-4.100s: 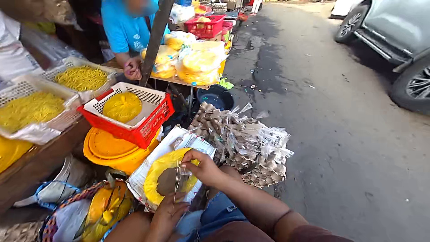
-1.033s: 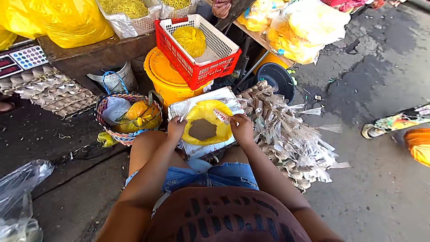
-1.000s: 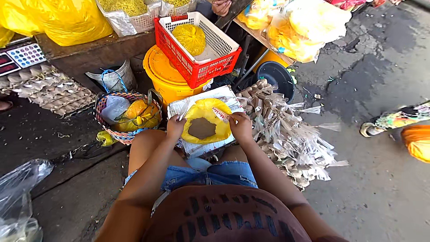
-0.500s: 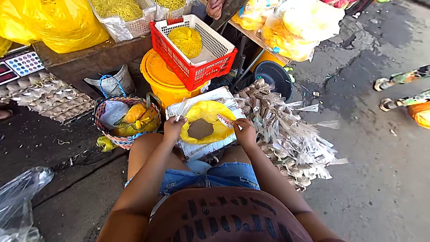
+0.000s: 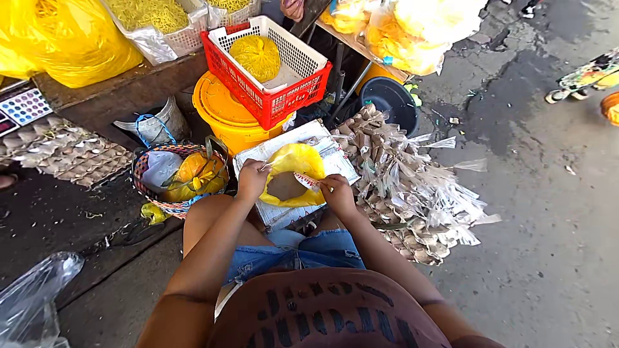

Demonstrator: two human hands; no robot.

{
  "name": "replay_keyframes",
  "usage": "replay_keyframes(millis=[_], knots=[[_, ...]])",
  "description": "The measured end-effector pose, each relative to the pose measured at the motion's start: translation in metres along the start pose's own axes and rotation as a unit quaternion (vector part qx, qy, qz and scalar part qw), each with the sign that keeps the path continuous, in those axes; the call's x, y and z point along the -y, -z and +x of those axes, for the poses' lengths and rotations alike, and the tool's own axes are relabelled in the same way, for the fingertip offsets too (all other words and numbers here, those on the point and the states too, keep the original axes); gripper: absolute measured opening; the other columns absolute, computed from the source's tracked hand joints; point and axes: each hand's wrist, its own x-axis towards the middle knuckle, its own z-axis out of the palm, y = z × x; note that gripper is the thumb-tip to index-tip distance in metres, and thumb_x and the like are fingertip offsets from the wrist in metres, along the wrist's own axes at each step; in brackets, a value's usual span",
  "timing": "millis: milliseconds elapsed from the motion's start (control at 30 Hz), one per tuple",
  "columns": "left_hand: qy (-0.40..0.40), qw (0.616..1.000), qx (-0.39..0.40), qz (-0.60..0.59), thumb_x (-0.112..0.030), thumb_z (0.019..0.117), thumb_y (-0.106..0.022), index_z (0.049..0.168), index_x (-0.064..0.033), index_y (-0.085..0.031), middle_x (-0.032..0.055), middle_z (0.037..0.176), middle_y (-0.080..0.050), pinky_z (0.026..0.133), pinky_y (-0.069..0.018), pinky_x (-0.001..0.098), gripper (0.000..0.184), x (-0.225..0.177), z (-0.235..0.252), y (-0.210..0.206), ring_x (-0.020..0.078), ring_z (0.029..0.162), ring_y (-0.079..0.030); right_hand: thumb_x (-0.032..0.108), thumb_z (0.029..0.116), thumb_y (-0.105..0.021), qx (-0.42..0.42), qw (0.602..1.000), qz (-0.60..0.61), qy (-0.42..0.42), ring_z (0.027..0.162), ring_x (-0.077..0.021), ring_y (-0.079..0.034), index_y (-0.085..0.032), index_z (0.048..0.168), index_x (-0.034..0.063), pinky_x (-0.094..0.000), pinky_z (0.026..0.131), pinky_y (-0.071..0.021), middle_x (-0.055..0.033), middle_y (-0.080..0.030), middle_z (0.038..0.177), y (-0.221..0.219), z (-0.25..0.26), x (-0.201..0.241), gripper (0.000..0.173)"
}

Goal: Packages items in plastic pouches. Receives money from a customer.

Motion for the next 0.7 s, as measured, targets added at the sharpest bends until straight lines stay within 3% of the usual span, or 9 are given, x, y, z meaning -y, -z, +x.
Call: replay_keyframes(millis=[167, 267, 433, 500, 567, 633, 700], knots=[[-0.008, 1.0, -0.002, 0.021, -0.015, 0.0997, -0.067, 0.111, 0.0039, -0.071, 0.0215, 0.119, -0.064, 0.095, -0.0519, 0.0473, 0.022, 0.003, 0.0, -0.003, 0.0311, 0.106, -0.064, 0.017, 0.0961, -0.067, 0.017, 1.0, 0.011, 0.0, 0.106, -0.037, -0.065, -0.08, 0.098, 0.0027, -0.0508, 0.097, -0.0489, -0.0208, -0.072, 0.107, 0.0, -0.002, 0.002, 0.019], [-0.05, 0.997, 0.027, 0.044, -0.015, 0.0988, -0.069, 0.109, 0.0022, -0.073, 0.0186, 0.118, -0.065, 0.093, -0.0538, 0.0444, 0.02, -0.003, 0.001, -0.003, 0.028, 0.102, -0.065, 0.015, 0.0961, -0.065, 0.03, 0.999, -0.032, -0.022, 0.112, -0.0406, -0.064, -0.079, 0.101, 0.0027, -0.056, 0.099, -0.0476, -0.0225, -0.071, 0.113, 0.007, 0.006, 0.003, 0.019], [-0.004, 0.997, -0.017, 0.069, -0.016, 0.1011, -0.066, 0.112, 0.0026, -0.072, 0.0208, 0.118, -0.066, 0.096, -0.0522, 0.0491, 0.023, 0.011, 0.006, 0.0, 0.0324, 0.106, -0.065, 0.017, 0.0973, -0.062, 0.061, 0.993, -0.081, -0.064, 0.119, -0.04, -0.061, -0.077, 0.107, 0.0033, -0.0563, 0.101, -0.0458, -0.0212, -0.068, 0.121, 0.012, 0.014, 0.003, 0.023], [0.022, 0.997, -0.029, 0.067, -0.022, 0.1012, -0.066, 0.119, 0.002, -0.069, 0.0228, 0.124, -0.063, 0.097, -0.0516, 0.0512, 0.03, 0.02, 0.004, 0.001, 0.0348, 0.11, -0.064, 0.016, 0.0975, -0.061, 0.052, 0.993, -0.07, -0.08, 0.118, -0.0397, -0.061, -0.077, 0.107, 0.002, -0.0541, 0.103, -0.0465, -0.0222, -0.068, 0.12, 0.012, 0.014, -0.005, 0.023], [0.084, 0.995, 0.002, 0.047, -0.033, 0.0978, -0.071, 0.133, -0.0006, -0.06, 0.0258, 0.136, -0.057, 0.104, -0.0459, 0.0566, 0.05, 0.03, 0.008, 0.003, 0.0398, 0.124, -0.057, 0.014, 0.0981, -0.061, 0.051, 0.992, -0.03, -0.111, 0.118, -0.0381, -0.062, -0.076, 0.108, -0.0007, -0.0513, 0.103, -0.0473, -0.024, -0.067, 0.121, 0.015, 0.018, -0.011, 0.023], [0.119, 0.992, 0.035, 0.029, -0.034, 0.097, -0.072, 0.137, -0.0001, -0.059, 0.0276, 0.136, -0.057, 0.107, -0.0434, 0.0585, 0.054, 0.041, 0.01, -0.001, 0.041, 0.127, -0.056, 0.015, 0.1, -0.061, 0.061, 0.984, 0.045, -0.161, 0.113, -0.031, -0.064, -0.073, 0.11, -0.0019, -0.0462, 0.099, -0.0504, -0.0223, -0.066, 0.121, 0.017, 0.02, -0.017, 0.023], [0.123, 0.992, 0.028, -0.011, -0.023, 0.1007, -0.067, 0.124, 0.002, -0.065, 0.0249, 0.119, -0.066, 0.099, -0.0491, 0.0552, 0.034, 0.045, 0.009, -0.006, 0.0356, 0.11, -0.064, 0.015, 0.0999, -0.065, 0.037, 0.966, 0.147, -0.208, 0.096, -0.0215, -0.065, -0.072, 0.108, -0.002, -0.04, 0.089, -0.0521, -0.0169, -0.069, 0.109, 0.016, 0.023, -0.024, 0.021]])
